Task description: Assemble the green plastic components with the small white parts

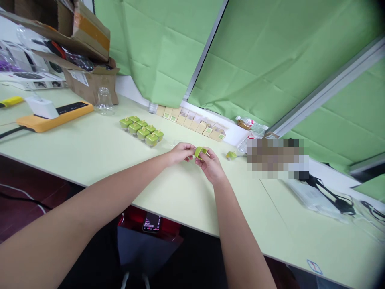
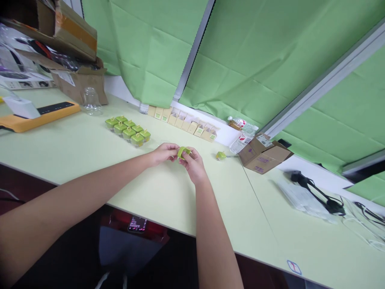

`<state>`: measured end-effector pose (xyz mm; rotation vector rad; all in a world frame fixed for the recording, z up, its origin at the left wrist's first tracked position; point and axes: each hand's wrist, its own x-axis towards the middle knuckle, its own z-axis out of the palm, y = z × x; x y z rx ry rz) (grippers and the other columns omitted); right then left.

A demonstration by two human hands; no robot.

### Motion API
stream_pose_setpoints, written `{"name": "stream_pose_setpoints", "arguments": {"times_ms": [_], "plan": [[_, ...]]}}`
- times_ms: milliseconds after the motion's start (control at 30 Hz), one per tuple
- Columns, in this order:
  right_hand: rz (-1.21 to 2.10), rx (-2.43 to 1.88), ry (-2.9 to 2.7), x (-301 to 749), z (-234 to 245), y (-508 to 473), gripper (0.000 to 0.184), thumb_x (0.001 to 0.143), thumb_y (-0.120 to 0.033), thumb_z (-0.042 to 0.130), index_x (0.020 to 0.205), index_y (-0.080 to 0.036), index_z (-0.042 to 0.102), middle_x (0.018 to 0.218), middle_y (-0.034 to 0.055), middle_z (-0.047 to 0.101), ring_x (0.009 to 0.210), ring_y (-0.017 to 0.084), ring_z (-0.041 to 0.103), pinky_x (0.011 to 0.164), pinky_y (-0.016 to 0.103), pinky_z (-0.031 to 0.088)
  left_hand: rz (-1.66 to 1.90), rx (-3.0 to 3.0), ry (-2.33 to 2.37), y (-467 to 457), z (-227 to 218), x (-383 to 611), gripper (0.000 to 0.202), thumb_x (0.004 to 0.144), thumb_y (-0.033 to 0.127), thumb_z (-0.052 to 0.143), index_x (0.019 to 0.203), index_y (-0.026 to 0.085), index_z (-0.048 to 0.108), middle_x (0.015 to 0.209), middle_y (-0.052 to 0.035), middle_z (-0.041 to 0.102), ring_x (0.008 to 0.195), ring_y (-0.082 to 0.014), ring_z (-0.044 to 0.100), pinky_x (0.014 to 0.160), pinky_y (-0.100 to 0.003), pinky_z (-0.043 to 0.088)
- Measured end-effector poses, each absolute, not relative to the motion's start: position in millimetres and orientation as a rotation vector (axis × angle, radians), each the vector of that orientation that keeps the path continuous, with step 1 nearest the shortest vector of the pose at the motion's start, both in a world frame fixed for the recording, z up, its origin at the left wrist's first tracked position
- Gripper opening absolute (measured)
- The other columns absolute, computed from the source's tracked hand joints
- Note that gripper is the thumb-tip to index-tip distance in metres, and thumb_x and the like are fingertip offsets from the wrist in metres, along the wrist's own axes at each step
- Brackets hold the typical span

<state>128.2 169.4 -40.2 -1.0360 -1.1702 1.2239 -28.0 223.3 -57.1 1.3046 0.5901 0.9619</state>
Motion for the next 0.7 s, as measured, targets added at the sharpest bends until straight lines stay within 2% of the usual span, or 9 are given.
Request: {"name": "stream_pose_setpoints", "arguments": {"times_ms": [167,300,400,500,600,700], "plan": [[1.194,-1.087,-1.160,126.1,-44.6,172.7,0.039,0.063,-0.042,0.084,0.092,-0.025,0.064,0.087,-0.0011,0.066,0.071,0.012,0.060,0.072,0.028,0.054,1.044,1.433,0.735,226.1,-60.5,-25.3,0.011,0.076,0.025,0.065,0.078,0.014,0.064,0.065,0.0011,0.059,0.056,-0.0084,0.051,0.055,-0.022,0.042],[1.170,-1.134,-1.138,125.2,-48.9,175.9,0.038,0.063,-0.042,0.083,0.090,-0.023,0.065,0.081,-0.0021,0.065,0.066,0.011,0.057,0.069,0.029,0.052,1.149,1.514,0.903,227.5,-64.0,-20.1,0.008,0.075,0.021,0.066,0.074,0.014,0.064,0.069,0.0004,0.061,0.058,-0.0086,0.051,0.057,-0.022,0.042],[1.112,-1.164,-1.175,127.1,-48.4,177.3,0.037,0.066,-0.045,0.079,0.092,-0.023,0.066,0.086,0.0001,0.065,0.068,0.012,0.057,0.065,0.029,0.050,1.090,1.452,0.820,227.1,-63.7,-18.9,0.008,0.078,0.022,0.065,0.078,0.014,0.063,0.073,-0.0004,0.062,0.059,-0.0091,0.054,0.055,-0.022,0.043],[0.767,-1.353,-1.240,136.0,-48.0,179.6,0.039,0.070,-0.050,0.072,0.098,-0.024,0.067,0.102,0.0053,0.065,0.075,0.016,0.056,0.063,0.030,0.047,1.079,1.345,0.728,227.4,-61.6,-21.2,0.009,0.081,0.024,0.063,0.081,0.015,0.062,0.078,-0.0020,0.063,0.068,-0.0113,0.060,0.056,-0.022,0.046],[0.319,-1.578,-1.332,150.8,-54.3,182.3,0.041,0.072,-0.047,0.069,0.105,-0.023,0.067,0.115,0.0100,0.061,0.088,0.021,0.057,0.075,0.034,0.048,1.130,1.288,0.759,229.7,-60.9,-23.7,0.009,0.085,0.022,0.059,0.080,0.015,0.059,0.081,-0.0044,0.065,0.076,-0.0135,0.064,0.061,-0.024,0.050],[0.258,-1.728,-1.600,161.1,-66.0,183.8,0.038,0.070,-0.036,0.068,0.106,-0.023,0.068,0.101,0.0088,0.063,0.083,0.022,0.057,0.080,0.036,0.046,1.157,1.283,0.823,233.0,-62.8,-24.4,0.010,0.086,0.020,0.059,0.078,0.015,0.055,0.078,-0.0044,0.065,0.075,-0.0141,0.066,0.059,-0.023,0.050]]}}
